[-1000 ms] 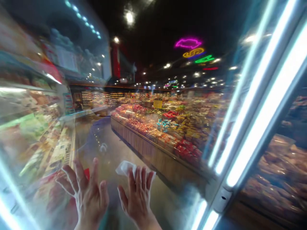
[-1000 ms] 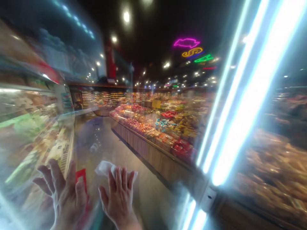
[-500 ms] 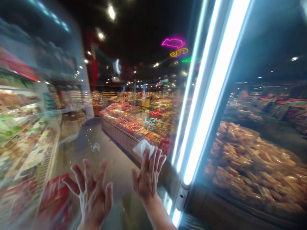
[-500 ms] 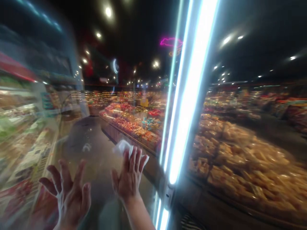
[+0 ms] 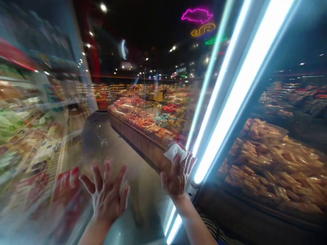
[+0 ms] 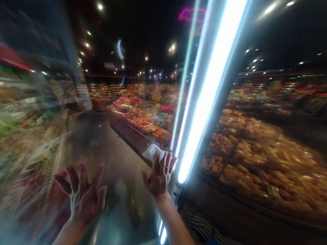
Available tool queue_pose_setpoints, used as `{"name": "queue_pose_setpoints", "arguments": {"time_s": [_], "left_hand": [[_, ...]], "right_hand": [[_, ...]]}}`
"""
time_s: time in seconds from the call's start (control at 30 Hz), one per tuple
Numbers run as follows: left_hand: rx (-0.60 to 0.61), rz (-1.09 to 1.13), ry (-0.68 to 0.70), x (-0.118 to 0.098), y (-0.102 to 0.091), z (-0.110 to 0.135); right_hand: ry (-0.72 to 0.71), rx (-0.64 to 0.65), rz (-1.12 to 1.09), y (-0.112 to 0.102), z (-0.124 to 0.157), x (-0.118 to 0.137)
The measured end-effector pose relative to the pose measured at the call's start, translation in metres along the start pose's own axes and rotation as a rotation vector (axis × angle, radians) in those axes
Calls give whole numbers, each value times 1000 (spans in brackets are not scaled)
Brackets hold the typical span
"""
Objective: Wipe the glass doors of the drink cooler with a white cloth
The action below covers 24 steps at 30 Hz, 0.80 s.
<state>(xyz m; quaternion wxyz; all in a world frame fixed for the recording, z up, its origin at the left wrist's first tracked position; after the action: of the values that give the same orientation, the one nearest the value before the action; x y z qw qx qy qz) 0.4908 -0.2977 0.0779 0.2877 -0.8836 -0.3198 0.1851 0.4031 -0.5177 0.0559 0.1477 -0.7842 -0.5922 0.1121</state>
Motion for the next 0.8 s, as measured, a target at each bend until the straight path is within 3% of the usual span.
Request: {"name": "queue_pose_setpoints", "arguments": {"time_s": [0.17,0.37,0.43,0.57,0.63,0.73,0.8], "left_hand": [[-26,14,131,18,21,52],[-72,-50,157,54,43,95],[-100,-67,166,61,56,112],[-121,-79,156,74,94,157],[-110,-70,116,83,116,181],[-123,-73,49,100,147,218],[-155,-96,30,110,168,245]], "right_hand": [[-210,11,54,11,61,25],[-128,-9,79,17,63,16],[-168,26,64,33,99,23],[-508,78,21,69,190,58],[-538,53,-5,74,192,61],[-372,13,-69,70,167,52],[-392,-6,-110,75,184,63]]}}
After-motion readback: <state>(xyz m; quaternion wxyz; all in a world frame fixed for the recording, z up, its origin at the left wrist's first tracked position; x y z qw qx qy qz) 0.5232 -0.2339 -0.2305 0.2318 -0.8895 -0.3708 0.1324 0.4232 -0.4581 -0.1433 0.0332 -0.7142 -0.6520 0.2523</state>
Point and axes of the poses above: each hand's wrist, its own z-axis away from the middle knuckle, its own y-axis out of the palm, x = y × z, the point moved 8 cm from there along -z, towards the middle knuckle, and after that the axes turned 6 degrees about x, right-handed, at the moved point
